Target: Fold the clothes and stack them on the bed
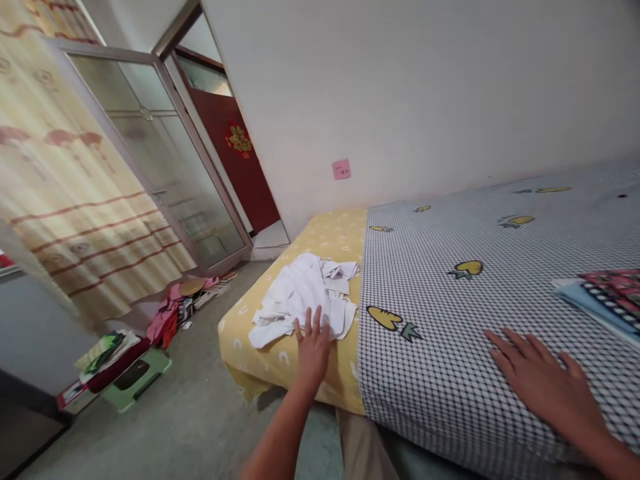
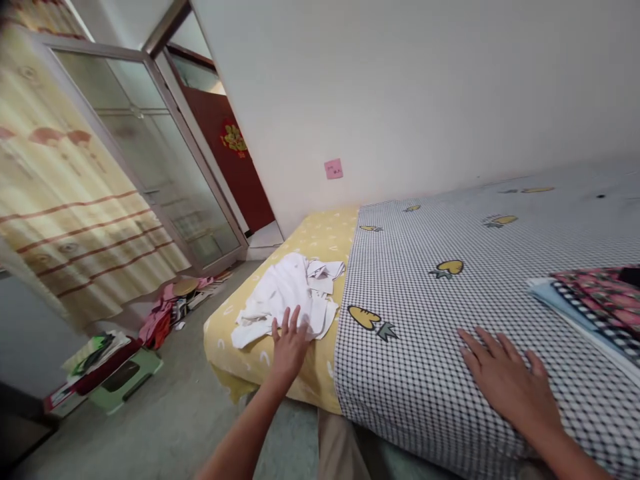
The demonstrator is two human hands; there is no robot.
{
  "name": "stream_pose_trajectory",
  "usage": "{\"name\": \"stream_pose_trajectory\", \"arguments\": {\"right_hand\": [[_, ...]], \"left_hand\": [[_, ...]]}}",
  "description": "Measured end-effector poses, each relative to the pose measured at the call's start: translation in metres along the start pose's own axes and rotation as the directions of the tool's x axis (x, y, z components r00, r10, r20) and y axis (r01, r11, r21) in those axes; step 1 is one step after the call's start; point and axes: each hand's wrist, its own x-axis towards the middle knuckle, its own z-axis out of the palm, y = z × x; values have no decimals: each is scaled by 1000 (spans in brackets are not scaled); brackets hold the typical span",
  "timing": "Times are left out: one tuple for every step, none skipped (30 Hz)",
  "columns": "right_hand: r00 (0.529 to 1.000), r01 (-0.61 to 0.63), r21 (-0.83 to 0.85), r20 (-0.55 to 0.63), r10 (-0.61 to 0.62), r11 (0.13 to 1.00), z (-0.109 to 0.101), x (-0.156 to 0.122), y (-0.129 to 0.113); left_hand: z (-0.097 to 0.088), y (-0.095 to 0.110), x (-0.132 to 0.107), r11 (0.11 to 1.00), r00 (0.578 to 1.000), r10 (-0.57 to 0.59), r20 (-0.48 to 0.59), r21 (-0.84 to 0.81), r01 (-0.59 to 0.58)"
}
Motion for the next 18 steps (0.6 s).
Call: {"name": "stream_pose_trajectory", "arguments": {"right_hand": [[1000,3,-18,1,-3,1000,-1,0,-1],[1000,1,-32,0,-1,999,-1,-1,-2],[1000,-2,-41,-1,2,999,-1,-1,-2],[1000,-3,-43,-3,3,999,-1,-1,-2],[1000,-2,-39,-6,2,999,-1,-1,-2],[1000,0,-31,-10,0,1000,0,-1,-1],[1000,5,-20,-15,-5,1000,0,-1,0],[1000,10,-7,-24,-10,1000,0,-1,1],[999,18,6,-34,-17,1000,1,-1,2],[999,24,17,-45,-23,1000,2,0,2],[998,32,27,-56,-30,999,3,0,3],[997,39,35,-68,-37,999,4,-1,4],[996,42,44,-82,-38,998,6,-1,5],[994,39,53,-100,-34,998,7,-1,5],[993,42,62,-117,-34,997,9,-1,5],[990,43,71,-135,-33,997,11,-2,6],[988,51,79,-147,-39,996,12,-1,6],[987,62,87,-155,-48,994,13,-1,7]], "left_hand": [[-6,1,6,978,993,-116,33,-171,120],[-11,2,13,891,967,-244,79,-376,255],[-16,4,20,736,924,-358,137,-567,370],[-20,7,26,552,875,-440,200,-709,440],[-23,8,32,383,832,-492,256,-794,471],[-25,10,37,258,798,-523,297,-838,481],[-25,12,40,178,774,-544,323,-858,483],[-26,13,43,119,756,-561,339,-870,479],[-26,15,44,46,734,-577,358,-883,467],[-27,17,44,-28,710,-595,377,-893,450],[-29,20,43,-94,689,-609,393,-898,429],[-31,24,40,-153,672,-618,409,-900,407],[-35,29,37,-203,661,-620,424,-900,386],[-39,36,34,-247,656,-614,438,-897,368],[-44,43,29,-286,657,-602,453,-891,353],[-48,52,24,-318,662,-586,468,-884,344],[-52,61,19,-346,668,-565,484,-874,340],[-56,71,14,-372,676,-541,500,-863,341]]}}
